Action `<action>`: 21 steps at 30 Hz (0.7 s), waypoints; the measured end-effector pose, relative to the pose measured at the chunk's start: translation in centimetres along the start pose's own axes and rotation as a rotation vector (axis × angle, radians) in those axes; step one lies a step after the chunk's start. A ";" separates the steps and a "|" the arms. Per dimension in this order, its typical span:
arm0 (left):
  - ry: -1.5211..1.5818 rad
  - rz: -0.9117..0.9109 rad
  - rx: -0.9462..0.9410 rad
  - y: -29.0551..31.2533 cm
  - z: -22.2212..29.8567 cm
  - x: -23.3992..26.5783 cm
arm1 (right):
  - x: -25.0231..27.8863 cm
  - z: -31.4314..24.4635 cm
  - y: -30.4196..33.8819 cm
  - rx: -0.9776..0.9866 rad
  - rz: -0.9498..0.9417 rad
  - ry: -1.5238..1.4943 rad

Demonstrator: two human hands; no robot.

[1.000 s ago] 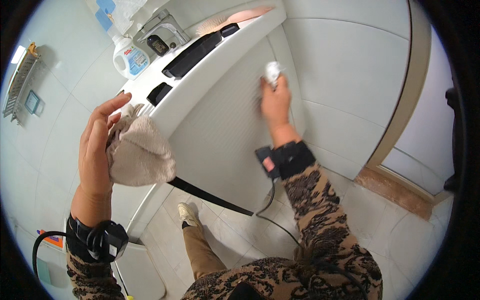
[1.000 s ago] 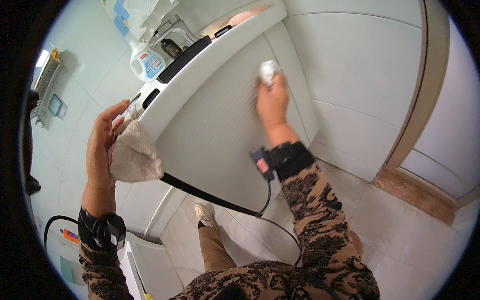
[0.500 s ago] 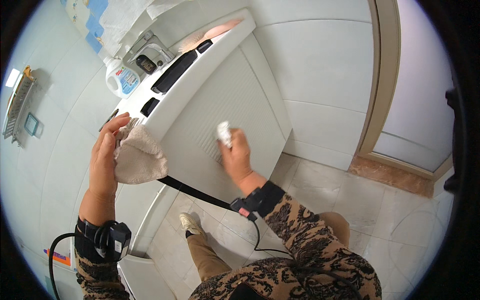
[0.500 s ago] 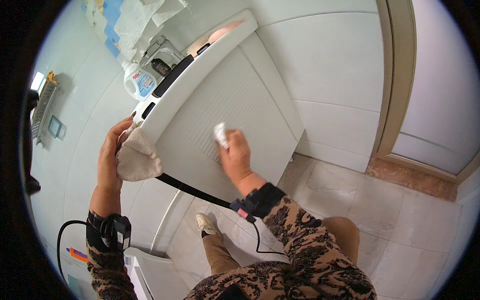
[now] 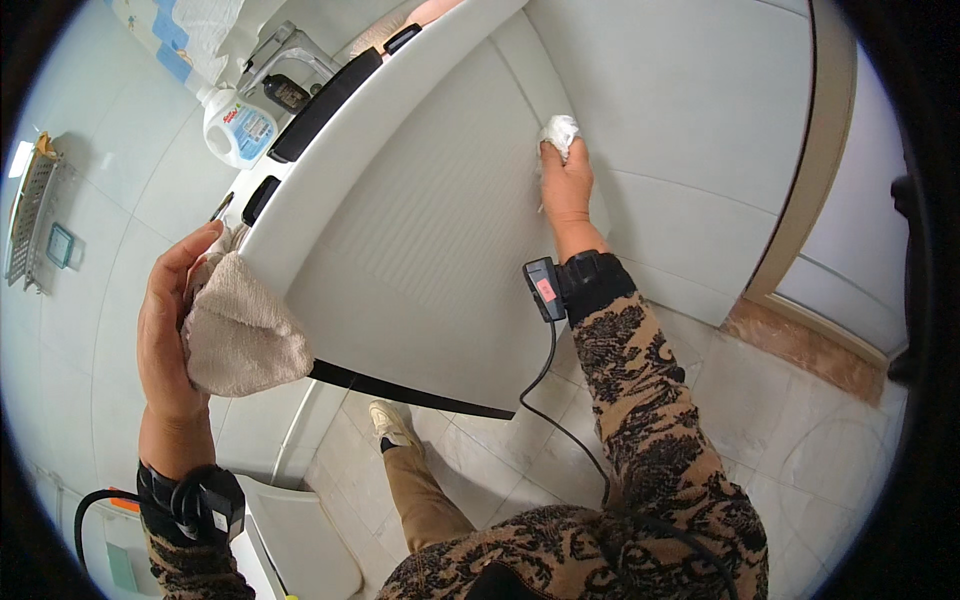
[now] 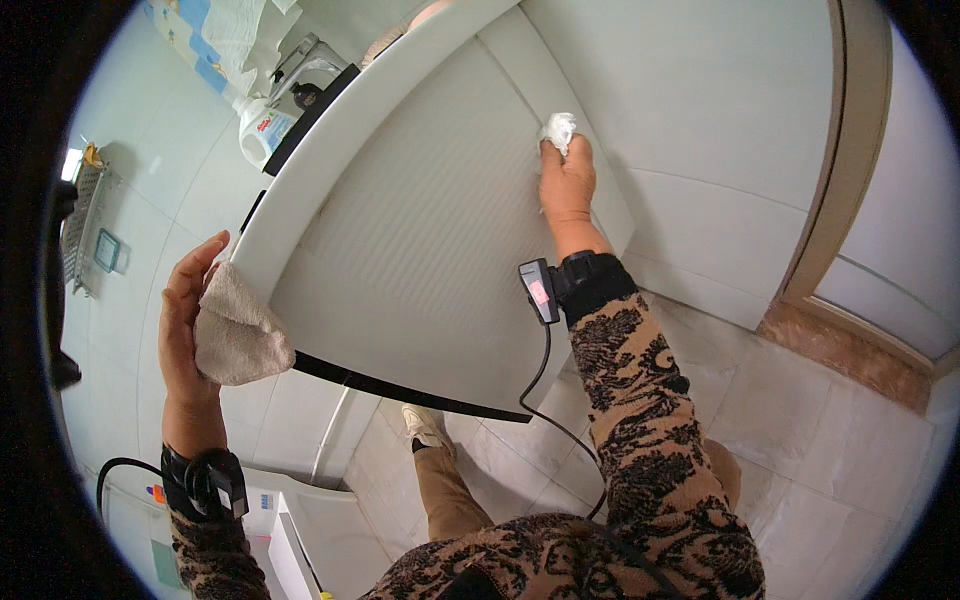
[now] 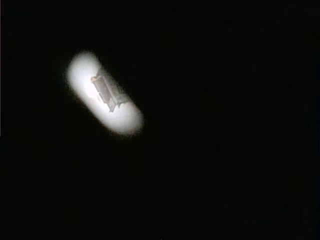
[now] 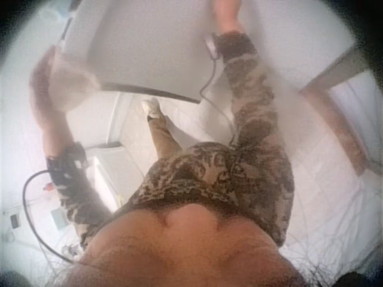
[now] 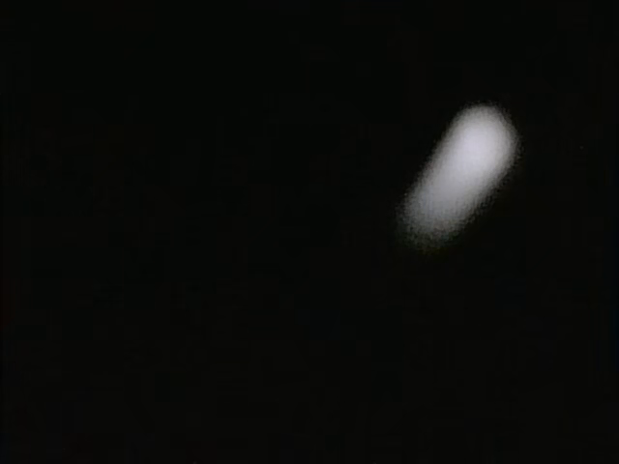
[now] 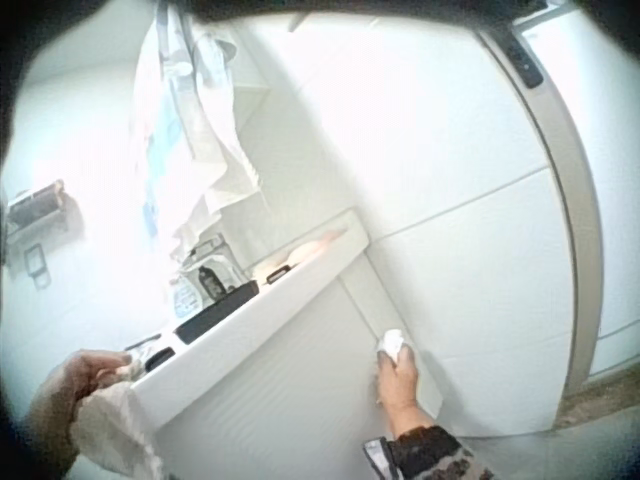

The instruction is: The person wipes a frosted glass door with a white cloth, then moves to wipe the side of a bathroom vanity cabinet. The person uses a white cloth to clean the door and cabinet surfaces.

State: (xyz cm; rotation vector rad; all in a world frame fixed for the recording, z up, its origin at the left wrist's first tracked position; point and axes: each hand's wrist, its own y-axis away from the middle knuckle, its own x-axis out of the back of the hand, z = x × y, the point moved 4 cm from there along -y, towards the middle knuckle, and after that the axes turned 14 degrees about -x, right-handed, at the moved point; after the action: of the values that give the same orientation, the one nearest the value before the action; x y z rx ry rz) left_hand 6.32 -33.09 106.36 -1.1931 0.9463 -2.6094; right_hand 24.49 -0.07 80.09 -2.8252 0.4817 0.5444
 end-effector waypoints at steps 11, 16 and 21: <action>0.016 0.039 0.003 0.1 -1.9 1.0 | 0.2 -2.0 23.1 0.333 -0.123 -0.003; 0.018 -0.015 0.008 0.3 -2.0 1.2 | 0.6 -1.8 23.5 0.417 -0.151 -0.065; 0.086 -0.014 0.027 0.4 -2.1 1.3 | 1.4 0.6 17.4 0.345 -0.073 0.036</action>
State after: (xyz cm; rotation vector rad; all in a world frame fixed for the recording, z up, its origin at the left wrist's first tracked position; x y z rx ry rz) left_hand 3.84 -32.82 105.95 -1.0934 0.9180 -2.6945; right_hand 19.31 -16.35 76.24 -2.5148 0.4308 0.3566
